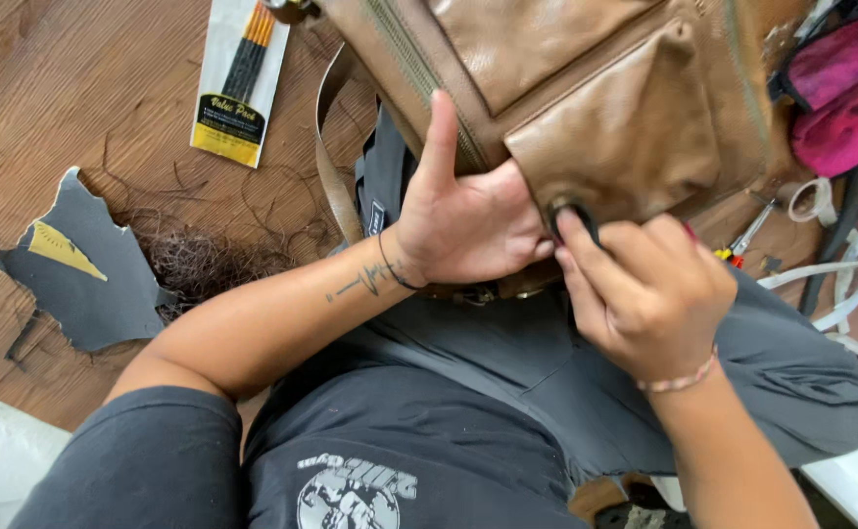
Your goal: The person cleans a brown leather bag with a pink and grey cloth.
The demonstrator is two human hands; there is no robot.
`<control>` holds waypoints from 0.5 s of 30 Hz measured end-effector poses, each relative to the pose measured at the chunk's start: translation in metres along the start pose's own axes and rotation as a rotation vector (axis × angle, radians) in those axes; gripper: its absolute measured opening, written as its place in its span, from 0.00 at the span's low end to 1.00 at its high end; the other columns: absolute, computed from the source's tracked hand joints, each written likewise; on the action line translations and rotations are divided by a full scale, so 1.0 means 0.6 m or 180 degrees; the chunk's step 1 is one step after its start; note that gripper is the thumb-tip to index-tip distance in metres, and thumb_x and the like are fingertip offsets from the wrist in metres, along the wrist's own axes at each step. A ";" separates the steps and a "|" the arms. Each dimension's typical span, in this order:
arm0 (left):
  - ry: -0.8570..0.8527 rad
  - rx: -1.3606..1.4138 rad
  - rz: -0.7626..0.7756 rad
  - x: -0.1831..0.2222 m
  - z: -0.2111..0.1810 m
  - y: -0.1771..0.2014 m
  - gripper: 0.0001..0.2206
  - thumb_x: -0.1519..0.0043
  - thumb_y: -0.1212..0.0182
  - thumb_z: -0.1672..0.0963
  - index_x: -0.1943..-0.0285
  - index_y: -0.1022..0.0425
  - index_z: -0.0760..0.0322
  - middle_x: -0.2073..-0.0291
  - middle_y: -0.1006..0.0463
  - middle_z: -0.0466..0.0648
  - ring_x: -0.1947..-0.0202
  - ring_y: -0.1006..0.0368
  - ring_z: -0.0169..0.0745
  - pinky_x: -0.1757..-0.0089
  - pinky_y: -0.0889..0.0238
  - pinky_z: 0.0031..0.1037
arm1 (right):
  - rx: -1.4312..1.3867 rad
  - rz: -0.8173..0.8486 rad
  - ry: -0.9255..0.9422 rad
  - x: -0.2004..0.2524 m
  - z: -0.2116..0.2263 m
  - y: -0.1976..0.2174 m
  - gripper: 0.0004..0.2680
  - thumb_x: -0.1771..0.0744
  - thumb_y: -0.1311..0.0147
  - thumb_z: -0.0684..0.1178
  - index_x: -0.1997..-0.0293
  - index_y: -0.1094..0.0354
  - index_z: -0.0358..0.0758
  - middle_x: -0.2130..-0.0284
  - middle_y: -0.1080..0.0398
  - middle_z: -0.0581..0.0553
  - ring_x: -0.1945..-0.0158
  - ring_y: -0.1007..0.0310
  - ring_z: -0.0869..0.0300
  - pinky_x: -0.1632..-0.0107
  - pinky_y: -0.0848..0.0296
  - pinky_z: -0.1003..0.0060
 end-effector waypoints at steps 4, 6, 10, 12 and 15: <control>0.0065 0.0304 -0.0219 0.000 0.002 -0.004 0.56 0.49 0.75 0.25 0.11 0.60 0.45 0.24 0.41 0.42 0.41 0.33 0.35 0.40 0.41 0.29 | 0.0132 -0.0155 0.0113 -0.035 -0.002 0.001 0.08 0.27 0.41 0.48 0.45 0.17 0.44 0.69 0.32 0.53 0.70 0.41 0.54 0.69 0.44 0.62; -0.0051 0.0331 0.0279 0.005 -0.005 -0.021 0.52 0.44 0.73 0.26 0.13 0.59 0.47 0.40 0.22 0.47 0.44 0.28 0.36 0.41 0.39 0.27 | 0.0165 -0.0203 -0.0004 -0.039 -0.005 0.008 0.07 0.27 0.42 0.45 0.46 0.17 0.42 0.71 0.34 0.52 0.71 0.42 0.53 0.70 0.44 0.62; -0.0149 0.0211 0.0304 0.006 -0.006 -0.006 0.54 0.43 0.77 0.25 0.15 0.49 0.51 0.40 0.22 0.45 0.50 0.30 0.35 0.49 0.39 0.27 | -0.0026 0.0004 -0.0154 -0.024 -0.003 0.001 0.07 0.28 0.39 0.45 0.48 0.17 0.38 0.70 0.33 0.50 0.72 0.41 0.52 0.72 0.47 0.59; -0.0129 0.0450 0.0131 0.004 -0.001 -0.004 0.57 0.45 0.71 0.24 0.10 0.59 0.52 0.25 0.35 0.51 0.50 0.26 0.36 0.52 0.35 0.25 | 0.0098 0.0001 0.0098 -0.036 0.025 -0.003 0.07 0.28 0.42 0.48 0.47 0.17 0.47 0.70 0.32 0.55 0.71 0.39 0.55 0.68 0.45 0.62; -0.0024 0.0640 0.0043 0.013 -0.001 0.010 0.54 0.44 0.71 0.24 0.14 0.48 0.46 0.28 0.31 0.43 0.43 0.30 0.36 0.36 0.40 0.28 | 0.0058 -0.0206 0.0052 -0.056 0.008 0.005 0.06 0.27 0.41 0.47 0.49 0.17 0.47 0.66 0.28 0.55 0.69 0.38 0.55 0.69 0.41 0.63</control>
Point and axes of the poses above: each hand's wrist, its own x-axis away from the middle knuckle, its own y-axis out of the back of the hand, z = x × y, the point moved 10 cm from there along -x, towards the middle knuckle
